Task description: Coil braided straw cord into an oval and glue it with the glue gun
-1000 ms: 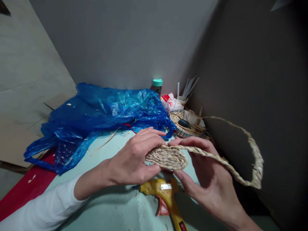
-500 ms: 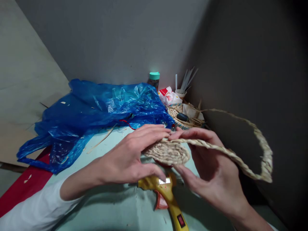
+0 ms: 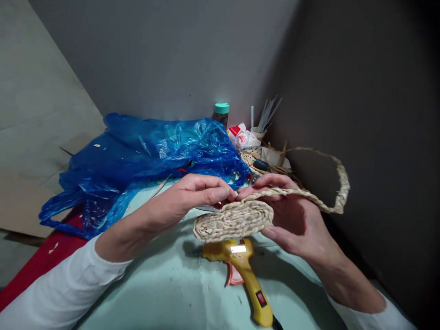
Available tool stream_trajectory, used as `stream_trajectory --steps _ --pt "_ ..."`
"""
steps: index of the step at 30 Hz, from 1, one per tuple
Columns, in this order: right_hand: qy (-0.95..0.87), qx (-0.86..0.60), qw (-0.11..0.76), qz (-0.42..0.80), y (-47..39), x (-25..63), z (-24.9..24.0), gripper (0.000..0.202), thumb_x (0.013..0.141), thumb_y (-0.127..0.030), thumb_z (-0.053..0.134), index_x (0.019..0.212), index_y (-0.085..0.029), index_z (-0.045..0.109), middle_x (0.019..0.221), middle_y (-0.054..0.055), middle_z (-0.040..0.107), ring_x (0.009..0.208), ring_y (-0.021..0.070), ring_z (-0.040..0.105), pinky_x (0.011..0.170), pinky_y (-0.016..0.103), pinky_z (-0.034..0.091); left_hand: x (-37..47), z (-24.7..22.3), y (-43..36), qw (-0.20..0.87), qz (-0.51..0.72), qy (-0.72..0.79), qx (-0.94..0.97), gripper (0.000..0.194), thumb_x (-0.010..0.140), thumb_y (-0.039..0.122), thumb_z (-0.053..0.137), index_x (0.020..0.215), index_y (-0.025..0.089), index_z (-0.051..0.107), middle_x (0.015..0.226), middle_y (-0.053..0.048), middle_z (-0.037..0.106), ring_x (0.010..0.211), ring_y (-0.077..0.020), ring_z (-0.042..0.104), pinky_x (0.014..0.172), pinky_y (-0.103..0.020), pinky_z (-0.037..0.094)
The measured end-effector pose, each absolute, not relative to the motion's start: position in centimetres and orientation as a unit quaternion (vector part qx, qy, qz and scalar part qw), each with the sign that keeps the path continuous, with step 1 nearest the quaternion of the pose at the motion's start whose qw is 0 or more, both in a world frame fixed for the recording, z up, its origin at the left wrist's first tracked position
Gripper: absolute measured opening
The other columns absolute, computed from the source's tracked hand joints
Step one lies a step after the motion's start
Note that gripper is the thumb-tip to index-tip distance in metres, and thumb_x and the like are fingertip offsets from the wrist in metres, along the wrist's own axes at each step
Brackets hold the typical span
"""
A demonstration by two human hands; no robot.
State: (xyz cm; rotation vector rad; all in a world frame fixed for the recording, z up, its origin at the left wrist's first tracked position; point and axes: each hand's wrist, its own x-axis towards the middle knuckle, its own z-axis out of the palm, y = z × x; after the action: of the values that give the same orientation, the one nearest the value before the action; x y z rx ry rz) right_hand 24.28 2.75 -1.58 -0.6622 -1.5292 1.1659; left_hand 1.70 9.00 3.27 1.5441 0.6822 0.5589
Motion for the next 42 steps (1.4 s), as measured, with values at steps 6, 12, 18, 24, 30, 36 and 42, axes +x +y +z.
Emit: stream_trajectory --steps 6,12,18,24,30,36,42 --pt "-0.649 -0.260 0.528 0.483 2.2 24.3 -1.1 0.042 0.091 -0.020 0.072 0.127 -0.029 0.051 0.122 0.008 0.060 0.116 0.0234 0.061 0.096 0.034 0.056 1.7 3.2 8.5 0.673 0.221 0.303 0.637 0.014 0.084 0.030 0.075 0.092 0.019 0.075 0.090 0.000 0.071 0.080 -0.0117 0.062 0.074 -0.022 0.046" --pt "-0.680 -0.274 0.495 0.466 1.8 24.3 -1.1 0.043 0.092 -0.019 0.069 0.130 -0.032 0.052 0.124 0.008 0.056 0.119 0.0267 0.058 0.096 0.039 0.057 2.1 2.9 8.7 0.748 0.201 0.299 0.557 0.010 0.076 0.020 0.079 0.083 0.015 0.075 0.080 0.000 0.067 0.069 -0.0087 0.059 0.065 -0.019 0.046" --pt "-0.675 -0.267 0.492 0.481 1.9 23.9 -1.3 0.049 0.088 -0.012 0.070 0.127 -0.031 0.048 0.121 0.006 0.057 0.110 0.0221 0.062 0.091 0.033 0.058 2.4 2.1 8.8 0.801 0.202 0.293 0.482 0.013 0.070 0.016 0.083 0.078 0.012 0.073 0.076 -0.001 0.066 0.065 -0.0083 0.061 0.060 -0.018 0.047" --pt "-0.682 -0.271 0.489 0.472 2.0 23.9 -1.2 0.048 0.085 -0.010 0.069 0.124 -0.028 0.047 0.117 0.007 0.058 0.106 0.0226 0.062 0.089 0.035 0.058 2.7 2.2 8.5 0.836 0.187 0.285 0.430 0.021 0.065 0.016 0.088 0.078 0.009 0.073 0.075 -0.003 0.068 0.063 -0.0100 0.064 0.060 -0.019 0.050" --pt "-0.658 -0.260 0.519 0.480 3.0 24.4 -1.5 0.043 0.086 -0.016 0.073 0.120 -0.026 0.050 0.116 0.006 0.059 0.106 0.0202 0.063 0.089 0.031 0.056 3.4 0.9 8.6 0.800 0.249 0.322 0.440 0.027 0.075 0.032 0.084 0.088 0.010 0.073 0.082 -0.006 0.072 0.069 -0.0123 0.066 0.066 -0.021 0.053" --pt "-0.625 -0.270 0.584 0.443 3.7 24.7 -1.3 0.040 0.088 -0.023 0.076 0.118 -0.025 0.050 0.117 0.007 0.060 0.112 0.0237 0.063 0.096 0.037 0.056 3.2 1.7 8.4 0.533 0.290 0.368 0.704 0.065 0.086 0.058 0.065 0.137 0.019 0.057 0.127 -0.012 0.068 0.114 -0.0285 0.064 0.094 -0.038 0.051" --pt "-0.636 -0.278 0.585 0.420 3.3 24.3 -0.9 0.039 0.089 -0.022 0.074 0.117 -0.027 0.048 0.117 0.006 0.058 0.112 0.0211 0.061 0.098 0.036 0.056 3.7 1.9 7.2 0.284 0.263 0.347 0.854 0.034 0.083 0.027 0.067 0.114 0.015 0.063 0.110 -0.009 0.071 0.097 -0.0237 0.064 0.088 -0.034 0.049"
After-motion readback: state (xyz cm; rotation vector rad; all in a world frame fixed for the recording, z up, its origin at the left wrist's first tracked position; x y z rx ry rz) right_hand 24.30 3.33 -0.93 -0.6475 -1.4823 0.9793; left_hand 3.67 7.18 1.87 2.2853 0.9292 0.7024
